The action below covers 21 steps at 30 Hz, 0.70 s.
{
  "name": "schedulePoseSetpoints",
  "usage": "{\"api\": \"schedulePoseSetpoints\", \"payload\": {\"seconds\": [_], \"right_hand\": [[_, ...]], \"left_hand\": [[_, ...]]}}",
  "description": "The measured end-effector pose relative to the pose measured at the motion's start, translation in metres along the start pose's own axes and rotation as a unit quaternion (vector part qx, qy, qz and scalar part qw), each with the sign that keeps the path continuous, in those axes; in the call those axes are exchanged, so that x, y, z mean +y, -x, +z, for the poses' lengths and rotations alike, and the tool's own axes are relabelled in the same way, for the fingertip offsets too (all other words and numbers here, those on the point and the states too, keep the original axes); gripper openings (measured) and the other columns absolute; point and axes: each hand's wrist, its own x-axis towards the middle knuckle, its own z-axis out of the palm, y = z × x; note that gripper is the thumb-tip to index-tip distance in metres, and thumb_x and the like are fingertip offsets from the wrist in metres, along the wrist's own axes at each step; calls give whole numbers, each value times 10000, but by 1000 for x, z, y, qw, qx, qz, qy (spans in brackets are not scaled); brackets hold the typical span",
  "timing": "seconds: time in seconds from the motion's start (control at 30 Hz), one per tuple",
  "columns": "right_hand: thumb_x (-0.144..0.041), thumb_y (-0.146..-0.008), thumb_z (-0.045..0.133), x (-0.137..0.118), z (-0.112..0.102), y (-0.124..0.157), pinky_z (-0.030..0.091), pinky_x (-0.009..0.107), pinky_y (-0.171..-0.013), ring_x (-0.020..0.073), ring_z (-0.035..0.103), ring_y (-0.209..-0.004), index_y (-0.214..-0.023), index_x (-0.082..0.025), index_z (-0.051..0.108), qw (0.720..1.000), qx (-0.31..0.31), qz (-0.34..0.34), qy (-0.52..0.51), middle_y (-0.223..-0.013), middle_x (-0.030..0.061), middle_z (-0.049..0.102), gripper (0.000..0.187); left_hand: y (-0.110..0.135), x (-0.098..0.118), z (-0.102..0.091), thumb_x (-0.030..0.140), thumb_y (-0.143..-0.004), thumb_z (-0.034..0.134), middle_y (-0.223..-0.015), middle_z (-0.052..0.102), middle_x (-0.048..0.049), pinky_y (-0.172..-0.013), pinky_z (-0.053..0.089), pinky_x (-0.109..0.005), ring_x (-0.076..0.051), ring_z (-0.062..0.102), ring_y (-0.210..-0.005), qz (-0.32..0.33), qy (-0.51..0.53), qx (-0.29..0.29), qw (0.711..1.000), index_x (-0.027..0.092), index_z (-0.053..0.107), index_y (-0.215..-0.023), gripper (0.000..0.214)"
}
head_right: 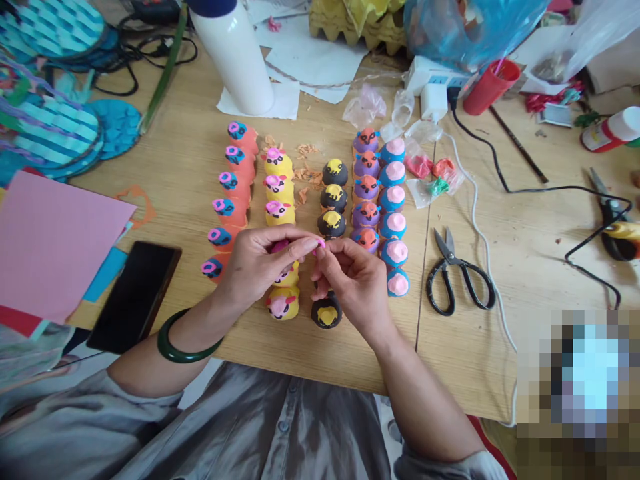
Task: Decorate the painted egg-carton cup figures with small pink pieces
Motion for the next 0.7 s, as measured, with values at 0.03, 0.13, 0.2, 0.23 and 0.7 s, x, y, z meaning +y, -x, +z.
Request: {"api": "schedulePoseSetpoints", "payload": {"seconds": [0.03,0.13,0.2,0.23,0.7], "right_hand": [[-454,-863,745,0,0,0,527,193,-403,87,614,-410,-797,-188,654,1000,3,0,-1,-614,-35,668,289],[-462,-894,708,0,0,0,533,197,-414,84,616,-413,-806,-190,654,1000,8,3,-5,-637,-30,676,291],[-458,-893,711,-1,0,0,528,194,-410,84,616,-410,-828,-192,658,1000,11,6,-3,-639,-31,680,279],[-454,-887,718,-1,0,0,524,192,-406,84,617,-409,-832,-192,657,1000,13,5,-1,-638,-32,681,275],[-485,-882,713,-1,0,0,548,218,-405,95,602,-395,-940,-203,704,999,2,23,-23,-618,-40,677,287]], "left_hand": [[0,0,0,424,-870,739,-761,735,-30,-579,446,-214,-114,587,-668,1,-2,1,1000,197,825,-925,249],[0,0,1,408,-876,736,-718,714,-15,-542,424,-203,-94,561,-615,-10,22,3,1000,195,822,-926,235],[0,1,2,406,-869,745,-702,705,-12,-524,418,-200,-87,555,-592,-17,37,5,999,192,820,-922,233],[0,2,2,410,-867,746,-698,701,-11,-519,415,-199,-85,553,-586,-20,42,6,999,192,820,-920,237],[0,0,3,413,-874,737,-846,784,-37,-584,492,-213,-123,653,-690,-7,47,24,999,209,820,-946,231]]}}
